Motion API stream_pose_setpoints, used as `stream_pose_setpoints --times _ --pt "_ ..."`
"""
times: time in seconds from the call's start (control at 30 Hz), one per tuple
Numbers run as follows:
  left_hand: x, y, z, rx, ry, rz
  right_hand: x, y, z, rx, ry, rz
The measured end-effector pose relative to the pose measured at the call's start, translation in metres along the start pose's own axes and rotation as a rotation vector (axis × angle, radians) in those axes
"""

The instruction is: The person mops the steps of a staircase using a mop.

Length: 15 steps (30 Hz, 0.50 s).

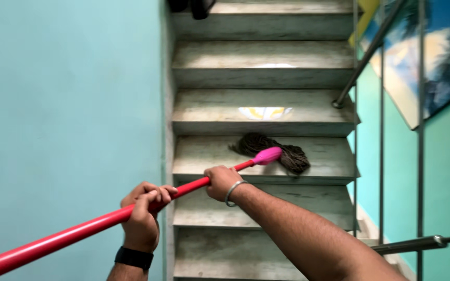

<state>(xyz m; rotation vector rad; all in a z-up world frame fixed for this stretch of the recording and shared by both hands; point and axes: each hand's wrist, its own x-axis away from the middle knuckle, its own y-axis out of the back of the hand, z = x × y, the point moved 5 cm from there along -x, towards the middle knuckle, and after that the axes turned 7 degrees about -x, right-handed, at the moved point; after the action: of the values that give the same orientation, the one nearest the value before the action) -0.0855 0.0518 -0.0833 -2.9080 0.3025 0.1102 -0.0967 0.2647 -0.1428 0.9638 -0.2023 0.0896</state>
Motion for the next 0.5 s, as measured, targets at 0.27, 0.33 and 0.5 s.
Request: stream_pose_setpoints --times 0.27,0.33,0.5 --pt "0.002 -0.099 0.056 -0.059 0.287 0.335 0.029 0.026 -0.137 0.051 -0.073 -0.248" --pt "-0.001 -0.126 0.057 -0.077 0.215 0.462 0.034 0.033 -0.161 0.073 -0.139 -0.276" --pt "-0.008 -0.146 0.052 -0.076 0.205 0.517 0.04 0.044 -0.178 0.037 -0.28 -0.346"
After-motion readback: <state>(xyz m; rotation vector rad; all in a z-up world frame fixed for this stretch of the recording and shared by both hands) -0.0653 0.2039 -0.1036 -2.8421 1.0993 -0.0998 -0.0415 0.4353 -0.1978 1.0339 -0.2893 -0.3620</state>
